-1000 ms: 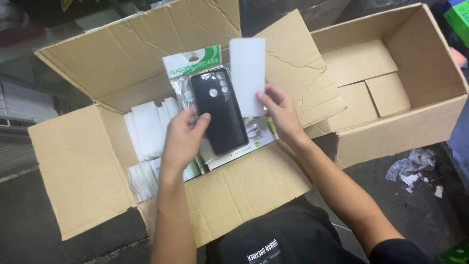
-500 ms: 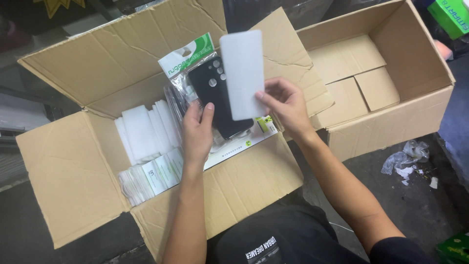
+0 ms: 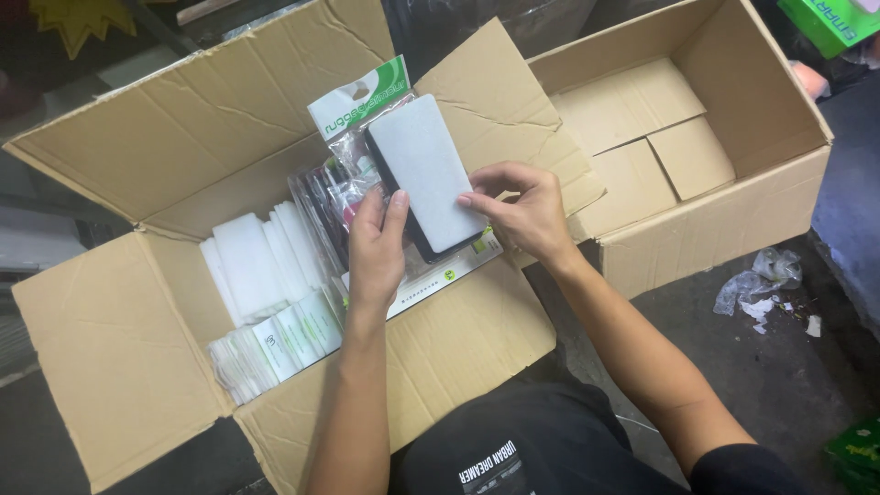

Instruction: Organizing and packing phone cases and protective packaging into boxes.

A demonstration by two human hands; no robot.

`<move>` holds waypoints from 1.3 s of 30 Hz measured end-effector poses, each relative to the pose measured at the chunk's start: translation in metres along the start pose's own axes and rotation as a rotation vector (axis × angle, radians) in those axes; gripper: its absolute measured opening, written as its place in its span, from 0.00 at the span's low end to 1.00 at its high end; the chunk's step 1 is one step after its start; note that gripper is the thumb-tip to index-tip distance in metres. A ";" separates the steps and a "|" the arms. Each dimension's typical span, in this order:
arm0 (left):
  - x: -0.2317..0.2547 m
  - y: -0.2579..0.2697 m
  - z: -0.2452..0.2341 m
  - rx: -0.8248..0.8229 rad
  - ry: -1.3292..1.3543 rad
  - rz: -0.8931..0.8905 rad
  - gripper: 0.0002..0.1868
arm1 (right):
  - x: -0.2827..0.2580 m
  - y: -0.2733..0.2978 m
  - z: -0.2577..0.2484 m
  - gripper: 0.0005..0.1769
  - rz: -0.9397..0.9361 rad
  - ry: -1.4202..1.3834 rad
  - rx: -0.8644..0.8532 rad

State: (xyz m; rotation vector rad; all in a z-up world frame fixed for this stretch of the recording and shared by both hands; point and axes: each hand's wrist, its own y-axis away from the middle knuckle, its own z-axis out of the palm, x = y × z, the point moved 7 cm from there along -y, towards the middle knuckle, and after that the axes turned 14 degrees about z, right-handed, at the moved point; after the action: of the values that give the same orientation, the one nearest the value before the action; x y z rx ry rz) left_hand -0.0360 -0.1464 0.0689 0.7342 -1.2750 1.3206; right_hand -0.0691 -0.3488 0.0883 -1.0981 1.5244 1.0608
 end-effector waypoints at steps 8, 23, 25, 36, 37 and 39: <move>-0.002 0.000 0.000 0.064 0.042 0.030 0.19 | -0.026 0.012 0.002 0.12 -0.096 0.087 0.062; 0.011 0.015 -0.041 0.332 0.148 0.103 0.17 | -0.052 0.020 0.060 0.09 -0.240 0.250 -0.049; 0.015 0.016 -0.045 0.340 0.127 0.107 0.17 | -0.059 0.022 0.065 0.09 -0.251 0.277 -0.060; 0.026 0.025 -0.071 0.362 0.175 0.069 0.20 | -0.030 0.017 0.090 0.13 0.010 0.025 -0.304; 0.032 0.026 -0.074 0.367 0.176 0.073 0.20 | -0.033 0.018 0.092 0.13 0.007 0.028 -0.309; 0.045 0.026 -0.071 0.225 0.089 0.060 0.23 | -0.038 0.019 0.095 0.13 0.021 0.068 -0.304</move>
State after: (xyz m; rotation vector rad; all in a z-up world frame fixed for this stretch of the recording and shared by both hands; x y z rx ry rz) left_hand -0.0521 -0.0625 0.0881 0.7880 -1.0956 1.5455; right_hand -0.0629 -0.2469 0.1108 -1.3399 1.4608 1.3116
